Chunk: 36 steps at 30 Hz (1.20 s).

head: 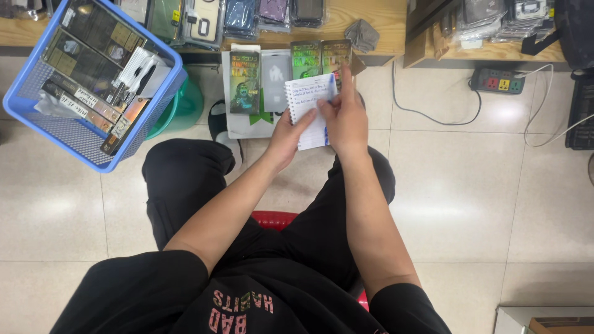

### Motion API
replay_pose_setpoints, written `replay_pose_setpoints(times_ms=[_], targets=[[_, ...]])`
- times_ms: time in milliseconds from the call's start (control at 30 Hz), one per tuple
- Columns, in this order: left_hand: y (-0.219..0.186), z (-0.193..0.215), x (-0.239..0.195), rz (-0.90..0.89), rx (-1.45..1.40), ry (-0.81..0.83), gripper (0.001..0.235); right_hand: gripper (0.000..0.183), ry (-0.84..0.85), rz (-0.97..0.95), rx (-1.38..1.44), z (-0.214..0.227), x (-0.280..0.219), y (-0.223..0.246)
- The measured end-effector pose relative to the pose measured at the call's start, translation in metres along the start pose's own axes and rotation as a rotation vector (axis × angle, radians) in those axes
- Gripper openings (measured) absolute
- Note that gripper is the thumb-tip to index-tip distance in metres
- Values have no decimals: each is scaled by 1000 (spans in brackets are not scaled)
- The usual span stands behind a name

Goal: The person sits on a stool and organizes small electronic items, including a green box, a black device, and a white device, by placing them into plastic bags and arranging them on a box.

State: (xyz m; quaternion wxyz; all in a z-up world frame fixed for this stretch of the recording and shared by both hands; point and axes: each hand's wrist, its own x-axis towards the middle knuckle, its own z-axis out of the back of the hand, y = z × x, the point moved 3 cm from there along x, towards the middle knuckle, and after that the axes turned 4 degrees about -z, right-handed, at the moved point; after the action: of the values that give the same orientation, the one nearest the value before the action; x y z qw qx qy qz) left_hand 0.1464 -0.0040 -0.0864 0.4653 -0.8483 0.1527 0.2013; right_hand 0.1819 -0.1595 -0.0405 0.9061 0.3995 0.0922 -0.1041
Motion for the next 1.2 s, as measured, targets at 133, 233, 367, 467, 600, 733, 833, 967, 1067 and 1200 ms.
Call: replay_pose_setpoints(times_ms=[133,233,367,467,600,733,833,967,1067,1200], targets=[[16,-17,28,16,29,-3,64,82,-133,-103,15,14,0,15],[25,-20,52,16,-30,-11,61,72,-201,-146,54,12,9,-1],[34,-27,82,93,-55,-36,64,79,-210,-291,-150,12,38,-29],[41,-29,93,141,-33,-76,76,85,-102,-362,-134,-2,57,-38],[34,-29,109,84,629,-15,127,104,3,-375,-148,-19,95,-47],[16,-23,122,-2,737,9,111,103,-11,-393,25,-20,118,-69],[11,-7,127,54,902,66,101,70,149,-406,159,-26,121,-85],[13,29,123,20,1058,34,75,62,187,-422,214,-33,123,-97],[10,46,122,-212,1146,-84,39,56,186,-342,130,-37,134,-104],[14,60,132,-252,1677,-86,43,52,127,-362,-88,-32,144,-102]])
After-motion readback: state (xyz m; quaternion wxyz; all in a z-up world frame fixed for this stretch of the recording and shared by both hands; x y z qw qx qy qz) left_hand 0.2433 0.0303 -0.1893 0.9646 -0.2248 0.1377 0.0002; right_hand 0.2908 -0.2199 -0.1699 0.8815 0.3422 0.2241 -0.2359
